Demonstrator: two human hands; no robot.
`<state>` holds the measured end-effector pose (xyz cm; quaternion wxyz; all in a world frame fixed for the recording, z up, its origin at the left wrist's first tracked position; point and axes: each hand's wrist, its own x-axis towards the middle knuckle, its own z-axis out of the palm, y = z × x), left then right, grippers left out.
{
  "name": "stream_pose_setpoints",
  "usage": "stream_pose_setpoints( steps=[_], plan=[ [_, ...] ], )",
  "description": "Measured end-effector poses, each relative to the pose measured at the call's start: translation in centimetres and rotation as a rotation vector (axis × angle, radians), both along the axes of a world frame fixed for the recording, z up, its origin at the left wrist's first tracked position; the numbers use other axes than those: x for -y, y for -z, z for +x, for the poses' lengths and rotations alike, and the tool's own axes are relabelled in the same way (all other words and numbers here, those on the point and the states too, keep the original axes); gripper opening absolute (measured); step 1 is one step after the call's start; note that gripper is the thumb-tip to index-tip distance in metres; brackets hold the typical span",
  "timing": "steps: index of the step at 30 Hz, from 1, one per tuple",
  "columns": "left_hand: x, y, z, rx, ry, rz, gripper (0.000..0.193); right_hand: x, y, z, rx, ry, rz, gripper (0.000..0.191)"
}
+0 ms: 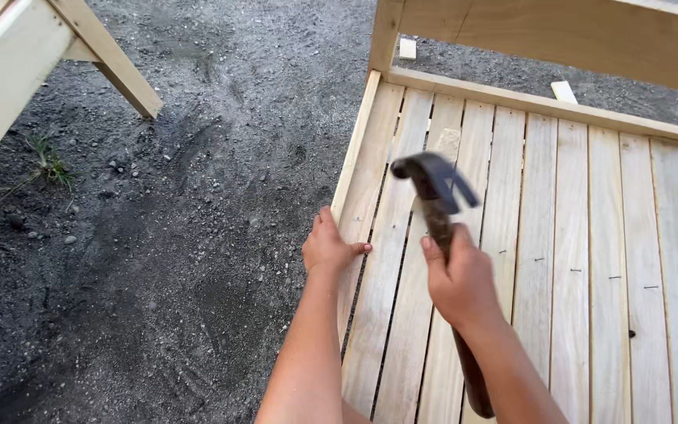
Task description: The person sits on the ground holding a claw hammer and a small wooden block, hammering nails into the slatted wooden frame of an unfinished furniture piece. They reposition the block, tap nails flush across different slats, and steady the frame with their free hand.
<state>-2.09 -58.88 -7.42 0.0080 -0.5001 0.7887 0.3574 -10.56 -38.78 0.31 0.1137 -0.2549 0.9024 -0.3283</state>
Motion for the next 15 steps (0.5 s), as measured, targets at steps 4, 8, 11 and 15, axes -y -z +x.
stream_pose_setpoints(
  steps=[4,8,11,15],
  plan=[
    [0.0,0.0,0.0,0.0,-0.008,-0.01,0.12,-0.3,-0.1,1.7,-0.103,-0.018,-0.077,0.042],
    [0.0,-0.1,0.1,-0.005,-0.018,0.003,0.124,2.2,1.4,0.5,0.047,-0.039,0.284,0.04],
    [0.1,-0.2,0.1,-0.03,-0.018,-0.018,0.125,1.5,0.5,-0.4,0.057,-0.046,0.244,0.04],
    [0.0,-0.1,0.1,0.001,-0.016,0.019,0.126,-0.5,-0.7,1.0,-0.05,-0.027,-0.112,0.038]
  ],
)
